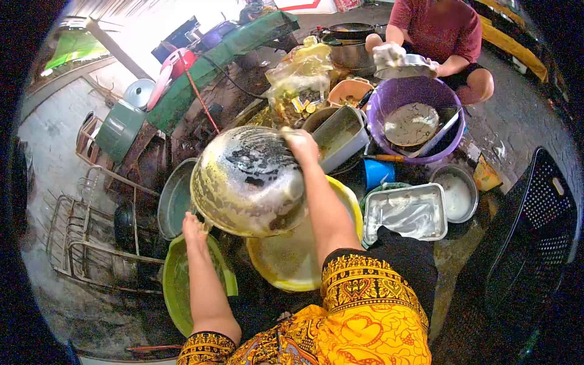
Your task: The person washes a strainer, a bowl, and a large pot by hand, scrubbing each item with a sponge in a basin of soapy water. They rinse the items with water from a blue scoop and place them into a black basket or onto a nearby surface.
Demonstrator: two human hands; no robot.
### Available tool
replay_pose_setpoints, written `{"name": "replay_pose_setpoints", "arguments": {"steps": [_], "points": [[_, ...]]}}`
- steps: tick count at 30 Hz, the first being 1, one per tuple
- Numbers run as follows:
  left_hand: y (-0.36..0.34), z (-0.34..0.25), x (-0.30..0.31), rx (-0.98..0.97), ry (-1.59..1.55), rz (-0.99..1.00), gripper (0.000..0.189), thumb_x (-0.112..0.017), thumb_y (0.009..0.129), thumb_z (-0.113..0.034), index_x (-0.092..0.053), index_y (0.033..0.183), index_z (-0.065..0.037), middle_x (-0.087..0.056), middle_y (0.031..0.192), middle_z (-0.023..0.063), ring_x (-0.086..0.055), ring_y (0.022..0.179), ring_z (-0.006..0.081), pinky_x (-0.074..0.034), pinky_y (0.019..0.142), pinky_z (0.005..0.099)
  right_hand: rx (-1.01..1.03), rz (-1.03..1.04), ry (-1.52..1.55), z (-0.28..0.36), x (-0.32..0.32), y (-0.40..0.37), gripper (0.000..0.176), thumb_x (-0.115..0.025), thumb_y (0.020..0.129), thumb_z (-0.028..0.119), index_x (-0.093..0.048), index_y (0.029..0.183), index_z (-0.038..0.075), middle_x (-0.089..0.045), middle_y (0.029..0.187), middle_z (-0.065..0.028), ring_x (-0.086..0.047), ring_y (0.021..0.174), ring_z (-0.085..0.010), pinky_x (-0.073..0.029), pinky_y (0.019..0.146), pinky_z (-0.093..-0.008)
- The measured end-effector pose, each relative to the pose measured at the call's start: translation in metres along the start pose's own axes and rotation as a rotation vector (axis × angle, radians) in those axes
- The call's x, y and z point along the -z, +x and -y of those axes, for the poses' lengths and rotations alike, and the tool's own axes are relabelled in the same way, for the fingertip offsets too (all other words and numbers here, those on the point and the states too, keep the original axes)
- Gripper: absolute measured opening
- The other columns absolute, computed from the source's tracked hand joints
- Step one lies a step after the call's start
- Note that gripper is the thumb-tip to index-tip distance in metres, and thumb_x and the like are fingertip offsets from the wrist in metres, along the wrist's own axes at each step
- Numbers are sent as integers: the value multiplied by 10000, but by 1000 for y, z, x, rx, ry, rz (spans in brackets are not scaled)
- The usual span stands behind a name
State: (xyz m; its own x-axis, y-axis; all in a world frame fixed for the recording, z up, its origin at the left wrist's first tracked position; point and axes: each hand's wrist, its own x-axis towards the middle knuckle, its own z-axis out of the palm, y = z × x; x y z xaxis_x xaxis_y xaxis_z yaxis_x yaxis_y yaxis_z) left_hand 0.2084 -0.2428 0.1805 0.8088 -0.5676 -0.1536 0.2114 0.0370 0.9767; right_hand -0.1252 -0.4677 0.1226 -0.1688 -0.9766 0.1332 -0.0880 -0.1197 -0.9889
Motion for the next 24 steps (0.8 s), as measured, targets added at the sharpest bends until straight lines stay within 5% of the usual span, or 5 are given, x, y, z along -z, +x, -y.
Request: {"name": "replay_pose_setpoints", "arguments": {"steps": [2,6,13,20,24], "points": [[7,16,-4,46,-59,11,215,-474,934,-280,-452,836,-90,-407,701,19,-422,566,167,-455,496,400,-320,-35,0,-23,20,-9,574,-553,760,541,-653,1047,55,-645,1024,-157,-586,1000,-299,-405,898,-335],[1,33,-27,60,-140,31,190,-474,915,-245,-454,829,-77,-391,662,13,-405,544,155,-413,483,348,-463,-152,-122,-49,30,-60,501,-541,803,468,-644,1050,44,-600,1123,-152,-540,1045,-331,-410,883,-369],[-23,24,-55,103,-101,73,257,-412,951,-265,-492,931,-22,-406,684,29,-385,536,137,-342,462,295,314,-587,-158,-13,8,-112,461,-632,744,251,-583,1189,145,-546,1188,-159,-506,1069,-358,-377,943,-433],[-58,11,-77,120,-45,124,294,-364,961,-272,-483,990,-5,-395,672,43,-382,530,138,-326,451,284,647,-265,-373,93,-49,-157,322,-614,761,247,-628,1080,213,-543,1229,-74,-506,1085,-296,-386,888,-476],[-74,18,-86,111,-340,289,276,-371,950,-266,-450,981,-4,-508,881,136,-527,753,276,-495,685,420,923,-90,-579,119,-69,-155,291,-572,767,212,-630,1051,187,-533,1230,-65,-511,1070,-287,-403,854,-465]]}}
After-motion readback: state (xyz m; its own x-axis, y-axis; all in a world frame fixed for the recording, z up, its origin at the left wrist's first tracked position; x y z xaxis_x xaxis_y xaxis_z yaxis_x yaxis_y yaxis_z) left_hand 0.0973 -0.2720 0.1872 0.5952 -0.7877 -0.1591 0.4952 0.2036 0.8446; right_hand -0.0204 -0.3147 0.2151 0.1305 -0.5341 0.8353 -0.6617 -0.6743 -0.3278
